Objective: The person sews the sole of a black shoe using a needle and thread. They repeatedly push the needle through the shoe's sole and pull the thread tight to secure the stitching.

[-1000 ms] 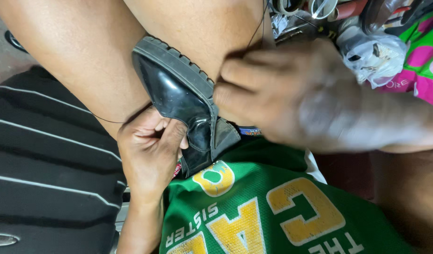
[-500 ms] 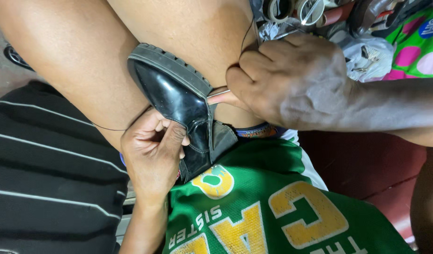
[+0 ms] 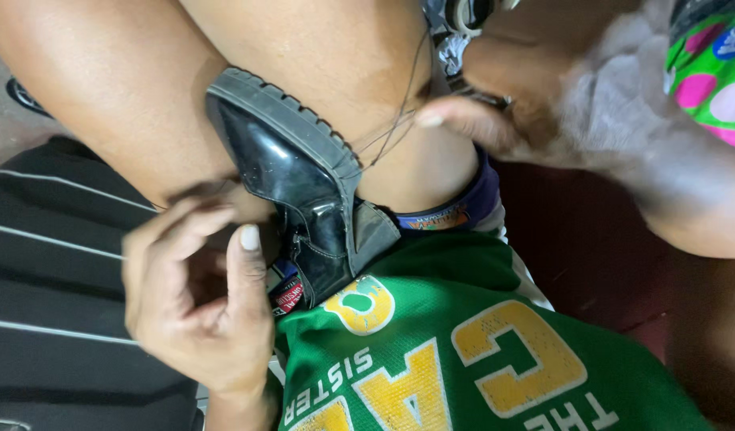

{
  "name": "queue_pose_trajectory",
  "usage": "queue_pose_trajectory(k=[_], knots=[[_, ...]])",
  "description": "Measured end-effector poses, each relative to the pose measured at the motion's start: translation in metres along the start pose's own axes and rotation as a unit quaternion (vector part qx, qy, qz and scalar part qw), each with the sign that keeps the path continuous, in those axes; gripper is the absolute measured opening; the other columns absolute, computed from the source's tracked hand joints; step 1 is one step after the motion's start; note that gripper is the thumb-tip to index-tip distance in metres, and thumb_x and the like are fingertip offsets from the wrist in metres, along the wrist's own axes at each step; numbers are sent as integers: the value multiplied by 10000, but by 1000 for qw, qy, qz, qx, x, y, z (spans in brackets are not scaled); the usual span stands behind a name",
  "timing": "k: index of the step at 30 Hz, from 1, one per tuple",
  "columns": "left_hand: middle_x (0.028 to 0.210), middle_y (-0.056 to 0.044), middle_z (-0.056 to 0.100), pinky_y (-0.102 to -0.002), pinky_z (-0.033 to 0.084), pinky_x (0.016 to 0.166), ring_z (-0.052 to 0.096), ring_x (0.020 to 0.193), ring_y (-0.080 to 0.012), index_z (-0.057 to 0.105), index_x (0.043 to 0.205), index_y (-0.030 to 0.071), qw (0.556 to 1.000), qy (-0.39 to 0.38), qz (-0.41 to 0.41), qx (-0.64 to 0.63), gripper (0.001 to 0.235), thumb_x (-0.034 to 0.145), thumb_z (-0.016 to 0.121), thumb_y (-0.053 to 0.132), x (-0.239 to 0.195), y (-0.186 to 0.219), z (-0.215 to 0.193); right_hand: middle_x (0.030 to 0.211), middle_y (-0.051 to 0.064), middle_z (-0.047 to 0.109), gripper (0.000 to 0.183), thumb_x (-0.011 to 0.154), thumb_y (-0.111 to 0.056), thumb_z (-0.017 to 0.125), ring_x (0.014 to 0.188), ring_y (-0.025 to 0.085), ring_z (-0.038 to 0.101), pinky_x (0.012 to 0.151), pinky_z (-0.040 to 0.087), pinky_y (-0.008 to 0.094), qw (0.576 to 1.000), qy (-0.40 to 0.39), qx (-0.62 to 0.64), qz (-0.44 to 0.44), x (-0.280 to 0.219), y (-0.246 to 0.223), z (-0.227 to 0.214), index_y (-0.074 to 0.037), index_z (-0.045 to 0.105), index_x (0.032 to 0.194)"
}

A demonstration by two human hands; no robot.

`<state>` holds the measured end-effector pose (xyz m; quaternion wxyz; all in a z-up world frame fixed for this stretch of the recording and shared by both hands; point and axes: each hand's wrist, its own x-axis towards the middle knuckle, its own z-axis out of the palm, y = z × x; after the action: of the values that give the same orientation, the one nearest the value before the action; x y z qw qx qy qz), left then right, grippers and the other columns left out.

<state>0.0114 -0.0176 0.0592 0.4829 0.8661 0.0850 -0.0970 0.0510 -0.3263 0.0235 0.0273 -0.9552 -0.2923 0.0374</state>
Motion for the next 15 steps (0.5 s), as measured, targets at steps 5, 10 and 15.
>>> queue_pose_trajectory(k=[5,10,15], knots=[[1086,-161,584,-320,528,678,630,871,-226,731,1115,20,965,-33,237,111,343,866,917,167,15,16,17,589,34,523,596,912,-588,712,520,192,524,515,392,358,996,18,78,-32,18,-12,-18,-89,580,613],[1092,-52,660,-274,528,725,660,844,-184,709,1117,57,937,-52,313,149,216,992,867,137,32,21,40,701,13,579,545,927,-626,684,581,171,574,537,443,328,992,41,92,-72,20,-11,-14,-127,632,715],[953,-56,674,-232,505,655,635,730,-105,651,1105,26,982,-107,149,-44,113,1054,743,67,34,13,27,899,49,662,534,891,-646,668,633,168,639,528,520,308,957,84,247,-124,32,-25,0,-116,733,908]])
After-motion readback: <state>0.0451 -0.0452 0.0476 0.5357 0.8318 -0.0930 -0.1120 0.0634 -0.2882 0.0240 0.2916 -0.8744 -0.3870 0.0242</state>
